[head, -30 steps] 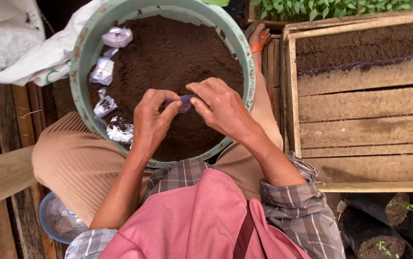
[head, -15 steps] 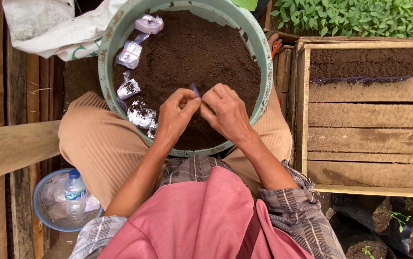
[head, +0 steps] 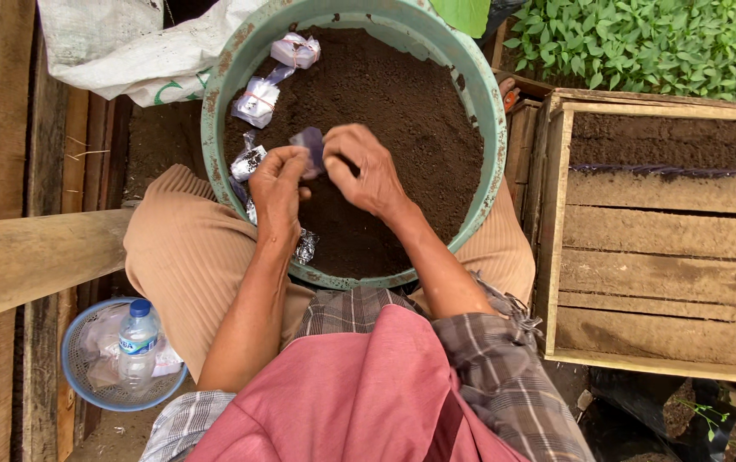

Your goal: The person scoops soil from a large green basin and fills small plastic seed pouches. They fold the pouches to secure the soil and place them into a wooden crate.

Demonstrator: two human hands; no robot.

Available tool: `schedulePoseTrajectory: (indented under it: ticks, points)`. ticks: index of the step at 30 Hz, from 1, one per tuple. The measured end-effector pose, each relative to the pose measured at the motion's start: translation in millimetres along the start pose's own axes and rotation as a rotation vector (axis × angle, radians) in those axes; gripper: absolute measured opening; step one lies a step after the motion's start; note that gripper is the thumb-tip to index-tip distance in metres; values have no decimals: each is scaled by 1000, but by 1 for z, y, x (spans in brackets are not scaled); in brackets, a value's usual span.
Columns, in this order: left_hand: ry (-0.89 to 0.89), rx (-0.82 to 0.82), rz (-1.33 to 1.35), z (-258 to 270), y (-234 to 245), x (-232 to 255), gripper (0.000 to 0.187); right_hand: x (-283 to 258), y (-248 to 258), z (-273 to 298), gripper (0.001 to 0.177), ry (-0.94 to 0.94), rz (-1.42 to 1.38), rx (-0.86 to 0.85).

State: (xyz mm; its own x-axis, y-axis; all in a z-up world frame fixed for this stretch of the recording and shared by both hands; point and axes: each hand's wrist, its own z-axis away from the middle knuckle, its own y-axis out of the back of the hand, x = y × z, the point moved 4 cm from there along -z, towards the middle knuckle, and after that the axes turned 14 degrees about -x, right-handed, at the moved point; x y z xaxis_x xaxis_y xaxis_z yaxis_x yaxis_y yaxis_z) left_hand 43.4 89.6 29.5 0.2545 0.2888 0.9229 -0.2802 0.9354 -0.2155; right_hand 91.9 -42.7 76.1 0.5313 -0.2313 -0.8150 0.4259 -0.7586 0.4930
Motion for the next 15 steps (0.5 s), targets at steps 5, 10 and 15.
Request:
schedulePoseTrajectory:
  ticks: [5,10,15]
  points:
    - [-40,65,35,-15,9,-13,12,54,-27,10,23,-273,467,-94]
    - [-37,-51,125,-14,-2,-13,15,78,-27,34,26,-406,552,-148]
    - [-2,-202,80,-14,-12,-34,14,73,12,54,19,-436,232,-2]
